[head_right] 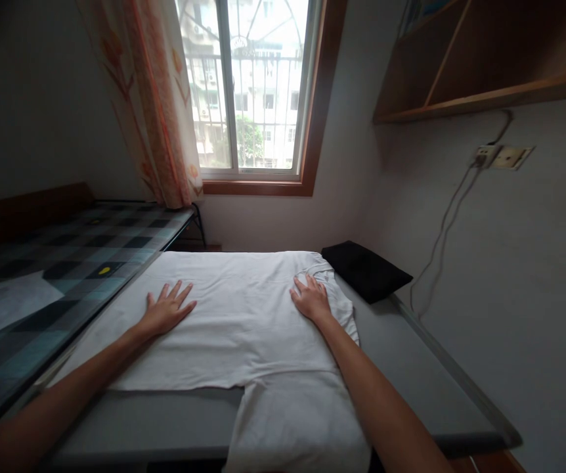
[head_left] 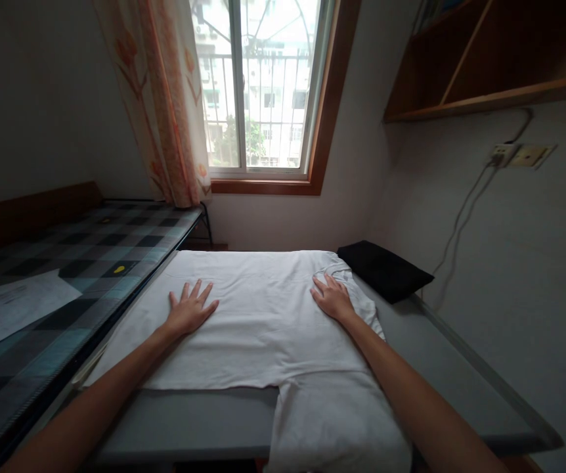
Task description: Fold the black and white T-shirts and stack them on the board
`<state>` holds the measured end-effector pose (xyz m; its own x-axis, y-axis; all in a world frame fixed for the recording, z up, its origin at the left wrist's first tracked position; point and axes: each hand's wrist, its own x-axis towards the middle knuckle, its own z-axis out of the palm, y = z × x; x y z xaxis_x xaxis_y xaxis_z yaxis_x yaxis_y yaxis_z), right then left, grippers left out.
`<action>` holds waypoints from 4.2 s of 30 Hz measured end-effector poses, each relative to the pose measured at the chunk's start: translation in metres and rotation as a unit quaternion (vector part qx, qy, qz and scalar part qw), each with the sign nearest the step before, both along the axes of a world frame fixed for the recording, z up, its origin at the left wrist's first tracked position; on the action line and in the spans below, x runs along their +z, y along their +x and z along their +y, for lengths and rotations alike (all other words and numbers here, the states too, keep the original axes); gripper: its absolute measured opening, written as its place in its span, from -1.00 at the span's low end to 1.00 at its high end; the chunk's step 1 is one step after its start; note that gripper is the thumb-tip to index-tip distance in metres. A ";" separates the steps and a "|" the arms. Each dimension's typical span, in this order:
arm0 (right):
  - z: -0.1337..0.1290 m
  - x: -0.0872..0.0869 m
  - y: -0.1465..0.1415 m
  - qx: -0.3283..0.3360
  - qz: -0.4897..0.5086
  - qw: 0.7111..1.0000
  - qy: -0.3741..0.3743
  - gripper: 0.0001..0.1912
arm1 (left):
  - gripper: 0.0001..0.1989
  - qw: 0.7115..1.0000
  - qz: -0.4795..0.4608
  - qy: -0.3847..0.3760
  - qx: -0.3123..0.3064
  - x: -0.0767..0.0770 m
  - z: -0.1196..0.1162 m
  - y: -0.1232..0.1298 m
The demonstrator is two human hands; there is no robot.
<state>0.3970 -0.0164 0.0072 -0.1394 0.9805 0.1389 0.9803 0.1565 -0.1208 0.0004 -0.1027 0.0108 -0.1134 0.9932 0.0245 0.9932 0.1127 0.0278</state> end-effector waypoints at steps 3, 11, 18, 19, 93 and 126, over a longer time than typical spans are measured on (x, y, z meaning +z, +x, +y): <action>0.015 0.002 -0.003 0.001 0.000 1.000 -0.007 -0.44 | -0.32 1.000 -0.001 0.000 0.000 0.001 0.015 -0.003; 0.026 0.000 -0.002 0.011 0.020 1.000 0.021 -0.48 | -0.36 1.000 -0.005 0.027 -0.002 0.000 0.026 -0.001; -0.010 -0.003 0.010 0.043 0.014 0.998 0.049 -0.50 | -0.44 0.999 0.012 0.047 -0.022 0.001 -0.001 0.007; -0.017 -0.004 0.014 0.052 0.007 0.997 0.050 -0.50 | -0.45 0.998 0.011 0.044 -0.031 0.002 -0.006 0.007; 0.008 -0.007 0.014 0.039 0.058 0.997 0.039 -0.55 | -0.49 0.990 -0.058 0.078 -0.100 -0.002 0.020 -0.009; 0.003 -0.011 0.021 0.062 0.074 0.994 0.051 -0.53 | -0.46 0.991 -0.047 0.071 -0.102 -0.005 0.025 -0.012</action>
<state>0.4181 -0.0138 -0.0042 -0.2284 0.9368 0.2652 0.9256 0.2933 -0.2391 -0.0115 -0.0775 0.0059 0.0811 0.9830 0.1644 0.9873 -0.1019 0.1222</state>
